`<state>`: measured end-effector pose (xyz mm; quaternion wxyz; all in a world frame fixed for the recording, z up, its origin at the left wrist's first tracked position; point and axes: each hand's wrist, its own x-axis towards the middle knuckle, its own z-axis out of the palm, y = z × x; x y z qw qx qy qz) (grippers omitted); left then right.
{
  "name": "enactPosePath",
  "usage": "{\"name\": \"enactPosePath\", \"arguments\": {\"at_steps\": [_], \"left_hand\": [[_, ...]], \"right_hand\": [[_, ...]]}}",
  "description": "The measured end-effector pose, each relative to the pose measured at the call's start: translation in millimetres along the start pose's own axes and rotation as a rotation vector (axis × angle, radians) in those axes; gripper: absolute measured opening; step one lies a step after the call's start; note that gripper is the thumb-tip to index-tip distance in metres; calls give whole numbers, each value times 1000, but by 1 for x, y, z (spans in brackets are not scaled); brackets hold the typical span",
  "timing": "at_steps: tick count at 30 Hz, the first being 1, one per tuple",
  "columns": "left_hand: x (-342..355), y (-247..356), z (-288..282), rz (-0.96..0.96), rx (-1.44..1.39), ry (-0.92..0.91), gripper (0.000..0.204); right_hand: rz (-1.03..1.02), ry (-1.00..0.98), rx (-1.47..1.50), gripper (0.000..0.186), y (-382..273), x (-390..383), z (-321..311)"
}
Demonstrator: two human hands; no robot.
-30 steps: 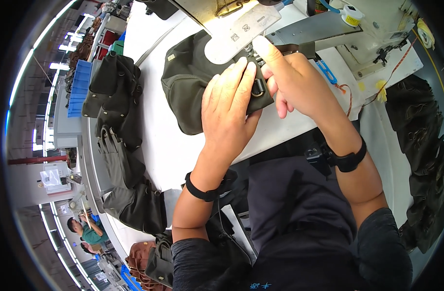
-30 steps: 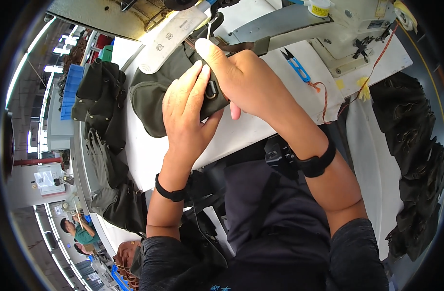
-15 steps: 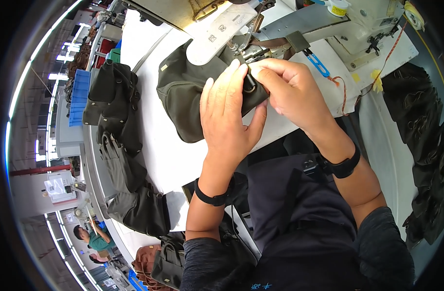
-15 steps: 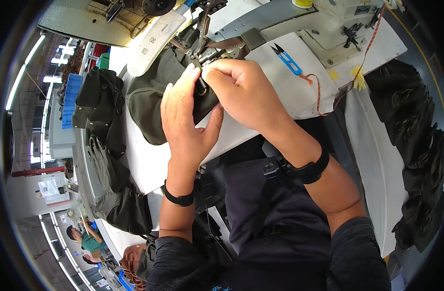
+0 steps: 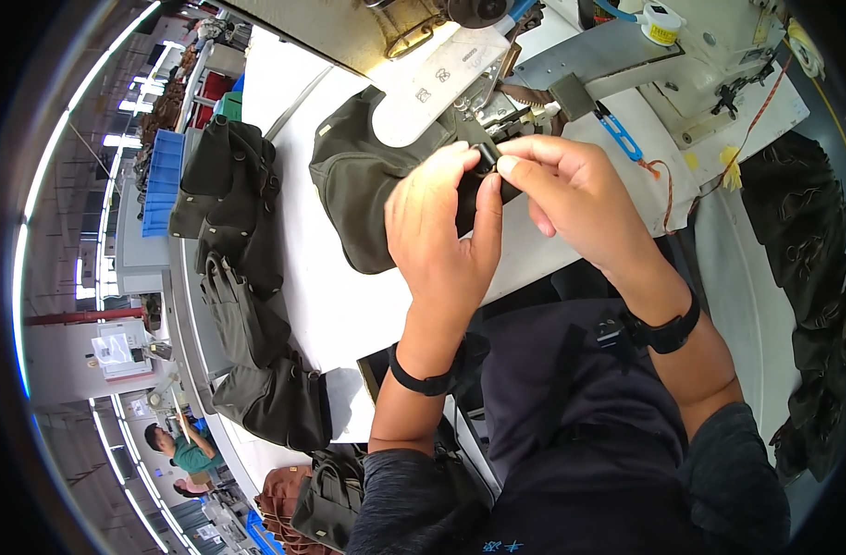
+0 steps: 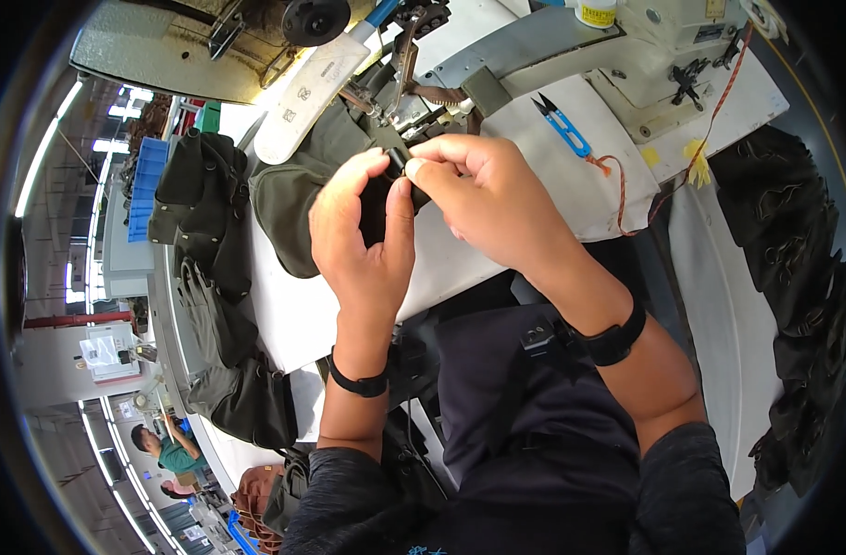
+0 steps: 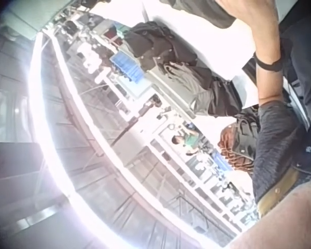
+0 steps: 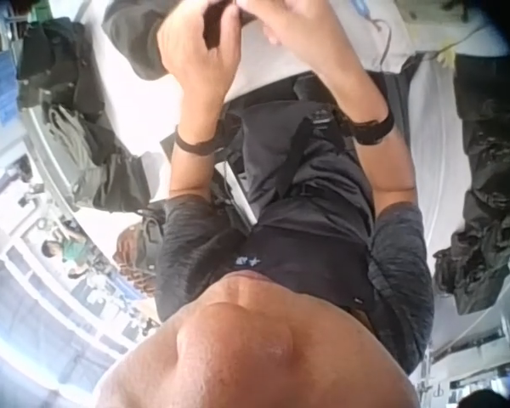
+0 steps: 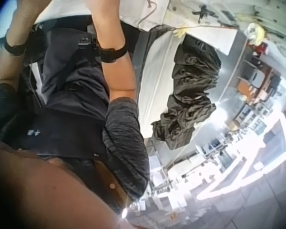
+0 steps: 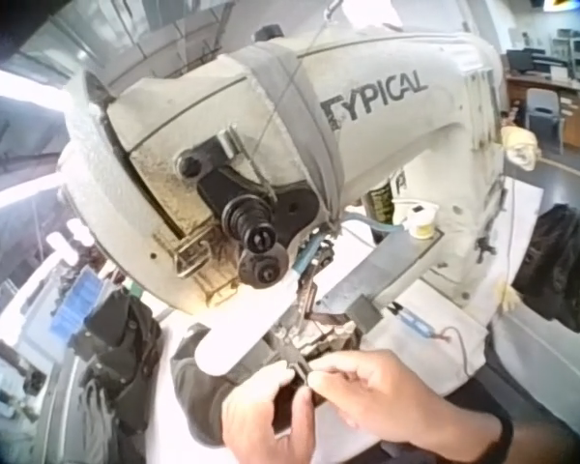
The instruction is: Sewing and trimming excess thread from a bag using an industrial sewing machine.
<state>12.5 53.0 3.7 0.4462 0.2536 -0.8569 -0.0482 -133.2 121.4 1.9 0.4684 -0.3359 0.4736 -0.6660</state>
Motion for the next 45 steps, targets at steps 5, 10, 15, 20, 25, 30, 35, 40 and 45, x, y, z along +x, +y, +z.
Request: {"name": "enactPosePath", "arguments": {"at_steps": [5,10,15,20,25,30,35,40,45], "left_hand": [[-4,-6,17,-107,-141,104,21],[2,-6,26,-219,-193,87,21],[7,-9,30,-273,-221,132,22],[8,-16,34,-204,-222,173,18],[11,-17,31,-124,-194,178,14],[9,-15,25,-221,-222,103,12],[14,-6,17,-263,-202,33,13],[13,2,15,-202,6,73,14],[11,2,18,-252,0,86,16]], "right_hand": [[-46,-13,-37,22,6,6,0],[-62,7,-44,21,5,14,-2],[-71,32,-66,21,8,13,-2],[-355,169,-252,25,28,-2,1],[-365,371,-143,34,39,-6,-29],[-40,258,356,45,47,5,-22],[-17,195,174,45,63,9,-19],[-565,307,-386,29,81,10,-36],[-565,-54,-220,28,69,18,-40]]}}
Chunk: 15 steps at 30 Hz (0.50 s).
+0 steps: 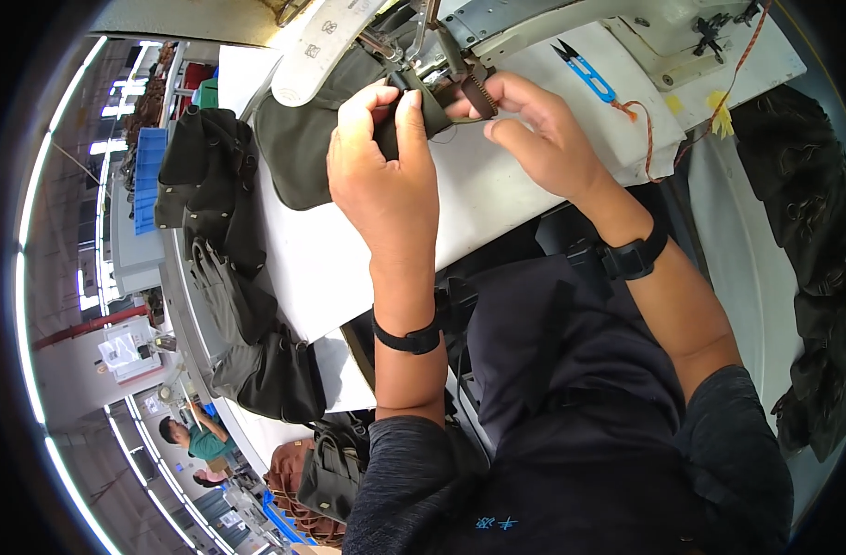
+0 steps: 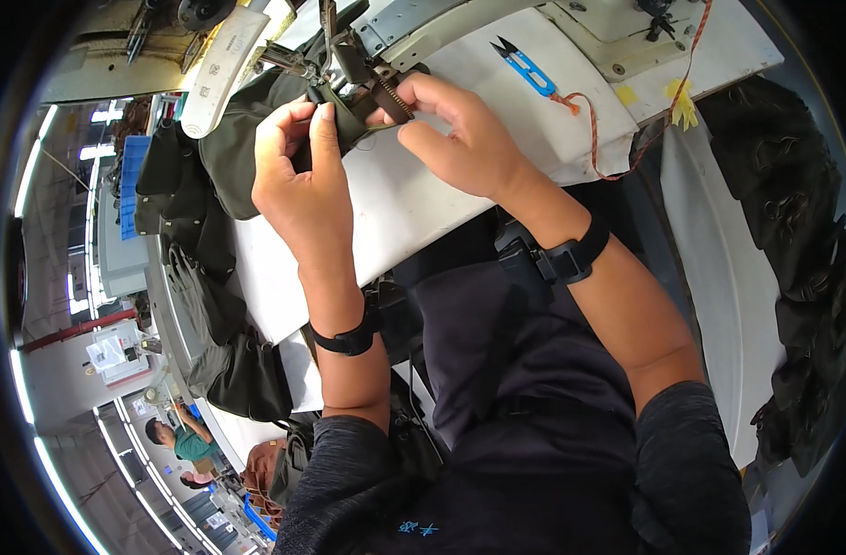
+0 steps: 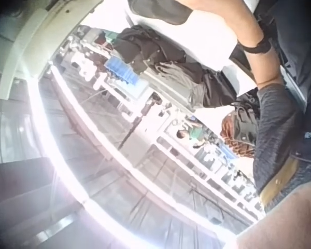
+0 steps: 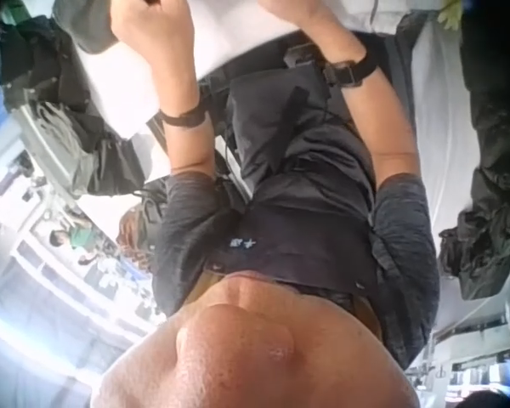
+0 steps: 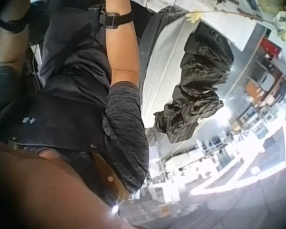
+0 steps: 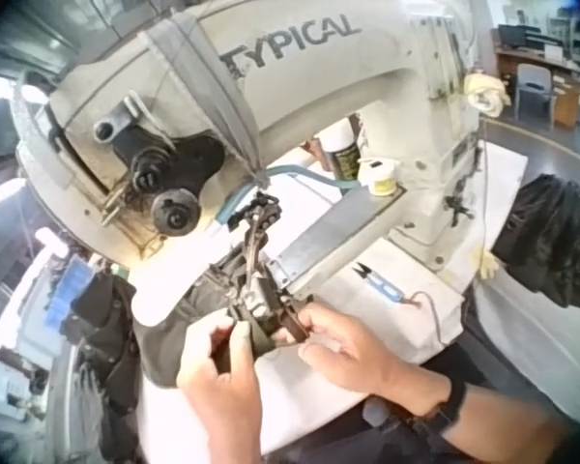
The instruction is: Sewing and trimming excess thread from a bag using an industrial sewing machine.
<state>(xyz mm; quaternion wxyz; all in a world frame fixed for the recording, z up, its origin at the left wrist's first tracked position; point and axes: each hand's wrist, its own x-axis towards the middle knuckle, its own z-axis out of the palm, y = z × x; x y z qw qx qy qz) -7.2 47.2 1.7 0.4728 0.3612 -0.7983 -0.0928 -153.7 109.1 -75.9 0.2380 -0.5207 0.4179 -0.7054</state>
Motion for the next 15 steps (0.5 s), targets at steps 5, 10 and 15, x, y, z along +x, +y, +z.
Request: {"name": "enactPosePath", "arguments": {"at_steps": [5,10,15], "left_hand": [[-3,-2,8,-5,-31,22,16],[-4,0,6,-44,-125,40,14],[3,10,-3,-318,-357,-62,11]], "right_hand": [[183,-92,121,25,-1,6,5],[307,-20,226,27,-20,8,12],[484,-8,323,22,-34,6,10]]}}
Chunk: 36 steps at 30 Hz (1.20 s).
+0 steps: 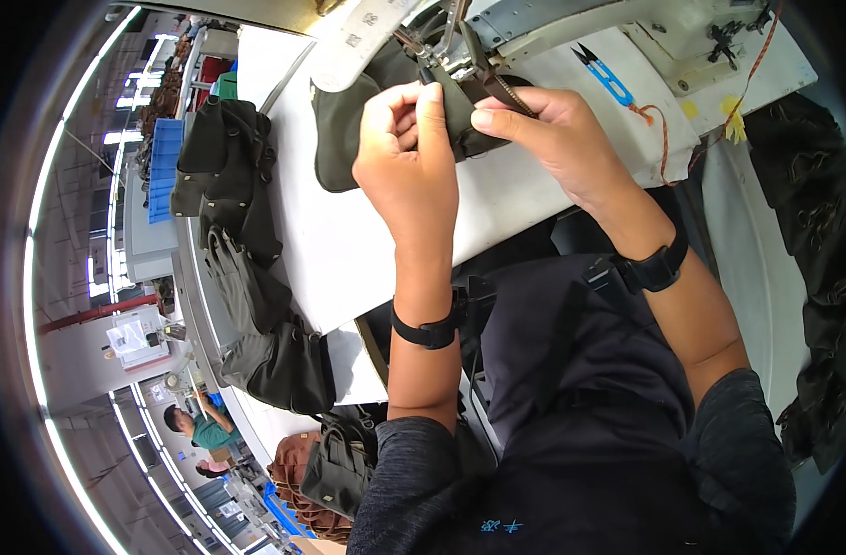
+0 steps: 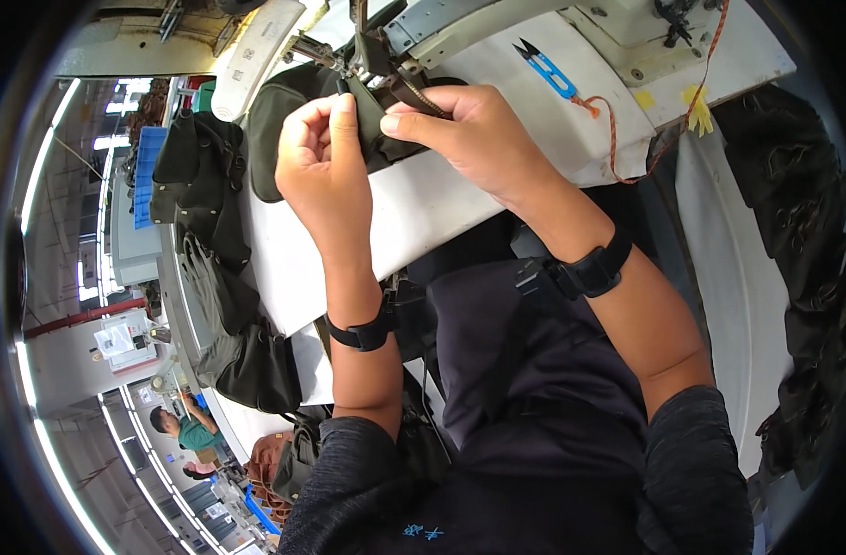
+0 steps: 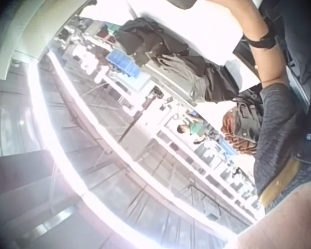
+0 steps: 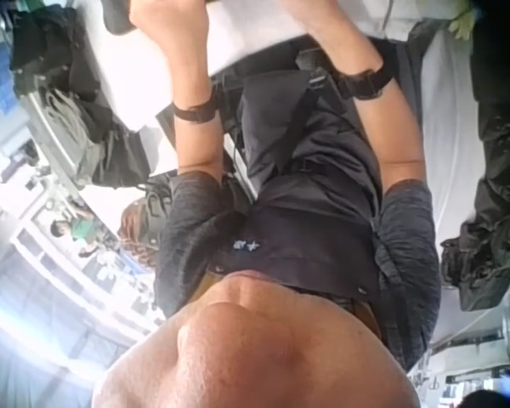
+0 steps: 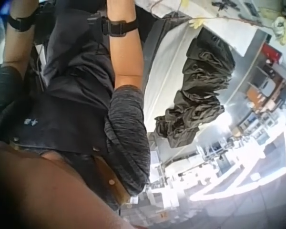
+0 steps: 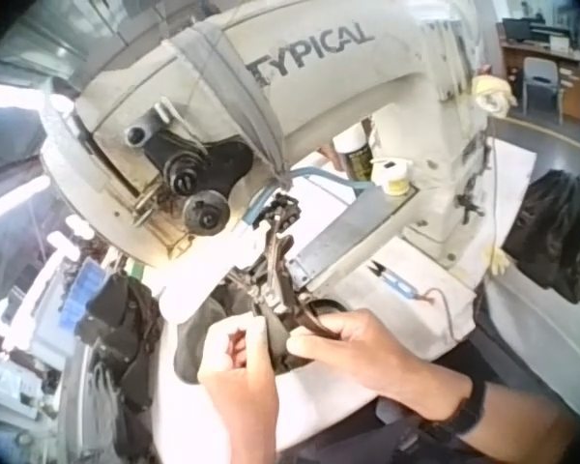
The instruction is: Sewing and trimming excess thread from a bag using an industrial sewing machine.
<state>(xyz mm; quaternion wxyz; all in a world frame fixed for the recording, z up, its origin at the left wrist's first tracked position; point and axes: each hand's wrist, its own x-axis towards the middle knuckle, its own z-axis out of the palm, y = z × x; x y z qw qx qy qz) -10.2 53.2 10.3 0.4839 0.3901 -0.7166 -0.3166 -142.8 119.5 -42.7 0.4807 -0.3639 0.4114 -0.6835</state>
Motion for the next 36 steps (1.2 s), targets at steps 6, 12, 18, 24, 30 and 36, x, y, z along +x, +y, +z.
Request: {"name": "enactPosePath", "arguments": {"at_steps": [6,12,18,24,30,36], "left_hand": [[-5,-11,8,87,-35,53,13],[-1,-14,8,142,35,67,11],[5,-19,8,242,172,53,14],[0,-23,6,361,313,70,19],[-1,-25,9,346,251,31,26],[-5,-20,4,427,347,48,30]], "right_hand": [[-15,45,87,20,-3,-2,6],[-22,53,147,19,-6,1,11],[24,41,138,20,-8,10,7],[37,99,226,25,-9,4,8],[74,73,1,29,-11,11,7],[137,343,-84,69,-17,24,17]]}}
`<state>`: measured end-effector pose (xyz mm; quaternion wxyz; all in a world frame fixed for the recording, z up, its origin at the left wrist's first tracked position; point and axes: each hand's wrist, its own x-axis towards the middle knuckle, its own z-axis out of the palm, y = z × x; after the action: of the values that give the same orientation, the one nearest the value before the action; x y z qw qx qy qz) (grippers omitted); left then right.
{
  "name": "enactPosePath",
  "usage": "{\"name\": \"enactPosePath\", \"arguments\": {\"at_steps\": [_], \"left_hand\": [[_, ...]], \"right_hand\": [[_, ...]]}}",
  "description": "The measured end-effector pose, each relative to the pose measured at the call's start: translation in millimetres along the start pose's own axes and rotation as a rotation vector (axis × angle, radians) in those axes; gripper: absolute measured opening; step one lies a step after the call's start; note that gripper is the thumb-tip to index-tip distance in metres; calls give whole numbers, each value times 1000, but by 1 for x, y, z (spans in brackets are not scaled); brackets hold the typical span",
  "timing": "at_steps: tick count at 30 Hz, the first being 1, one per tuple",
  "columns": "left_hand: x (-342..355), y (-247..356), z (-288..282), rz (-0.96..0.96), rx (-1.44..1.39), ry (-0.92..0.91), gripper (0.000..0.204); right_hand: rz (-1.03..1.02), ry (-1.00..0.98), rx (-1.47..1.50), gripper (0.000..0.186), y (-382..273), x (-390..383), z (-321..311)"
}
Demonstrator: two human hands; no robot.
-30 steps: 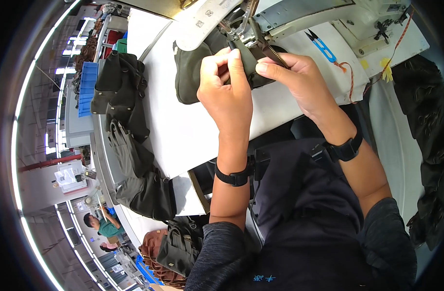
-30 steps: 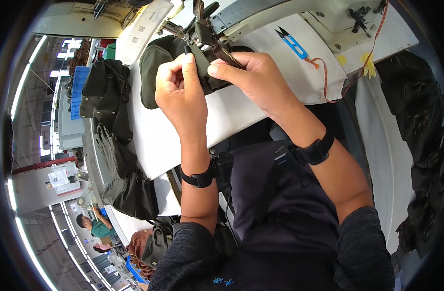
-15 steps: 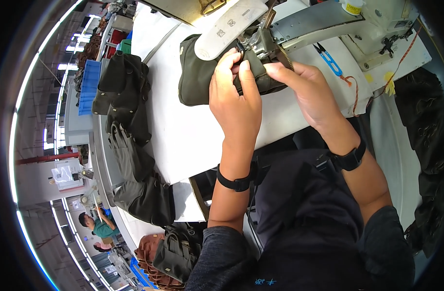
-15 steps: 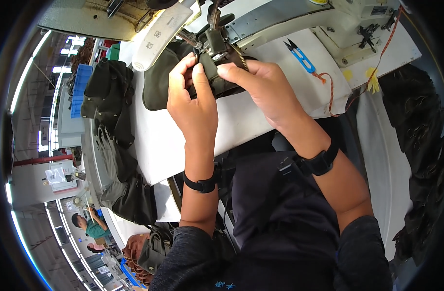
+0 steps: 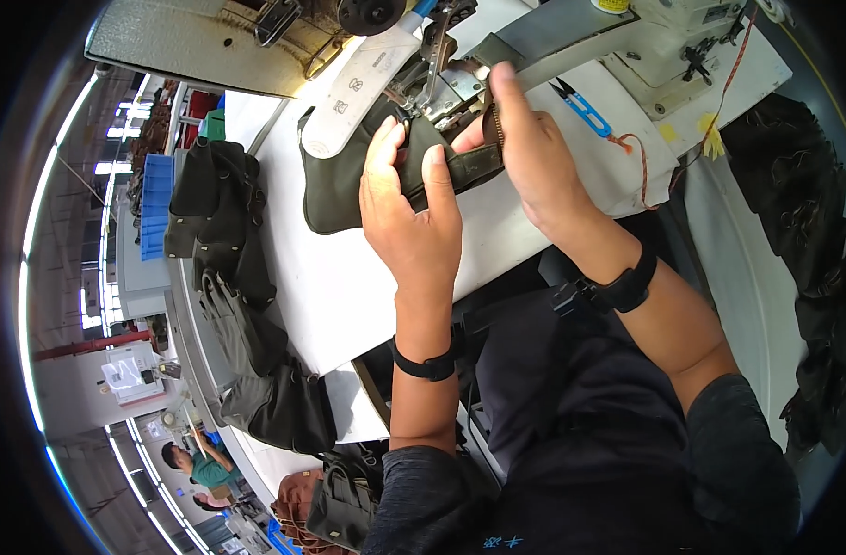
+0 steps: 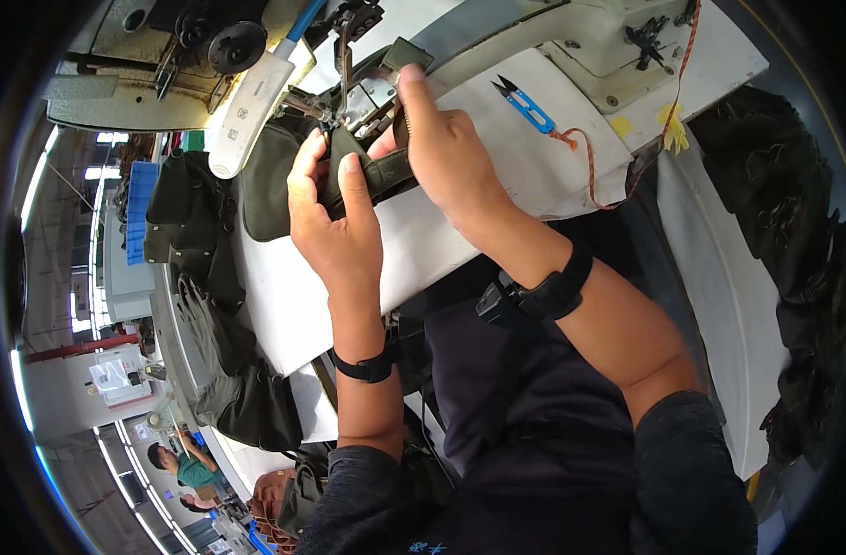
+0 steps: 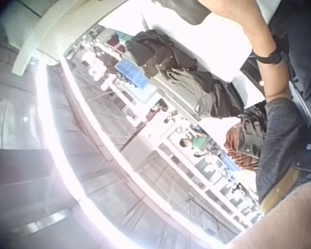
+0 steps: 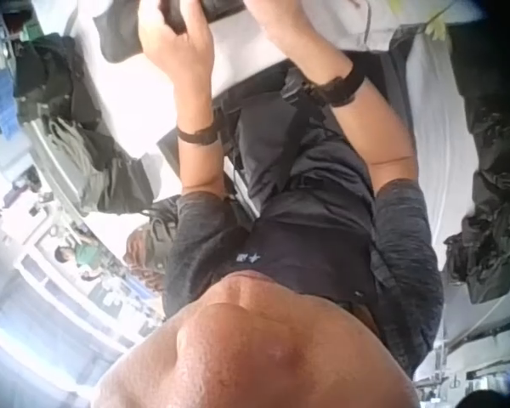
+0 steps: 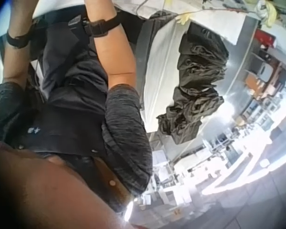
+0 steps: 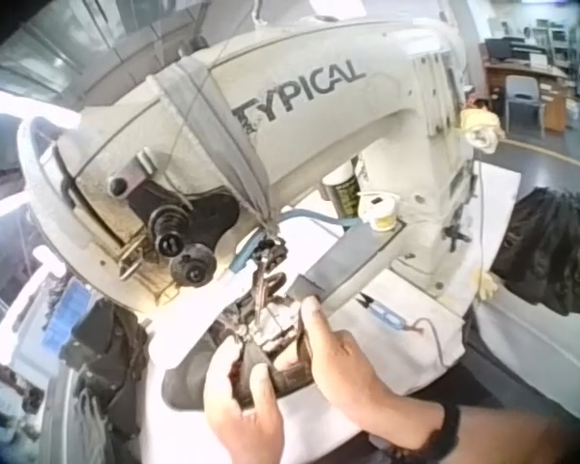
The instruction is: Sewing and trimming excess thread from a bag using an industrial sewing machine.
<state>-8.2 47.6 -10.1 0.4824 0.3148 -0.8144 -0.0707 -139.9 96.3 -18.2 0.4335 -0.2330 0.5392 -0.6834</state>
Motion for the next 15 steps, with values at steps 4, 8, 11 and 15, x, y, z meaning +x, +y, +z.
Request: {"name": "enactPosePath", "arguments": {"at_steps": [4,8,11,15], "left_hand": [[-7,4,-7,209,93,26,23],[-16,-2,-7,270,79,21,26],[-16,-1,-9,245,62,3,28],[-9,-5,-8,199,-4,-19,28]], "right_hand": [[17,-74,189,54,-2,-9,-3],[-98,-234,185,19,15,-14,-9],[-155,-266,163,19,8,-17,-9],[-149,-297,196,19,1,-12,-8]]}}
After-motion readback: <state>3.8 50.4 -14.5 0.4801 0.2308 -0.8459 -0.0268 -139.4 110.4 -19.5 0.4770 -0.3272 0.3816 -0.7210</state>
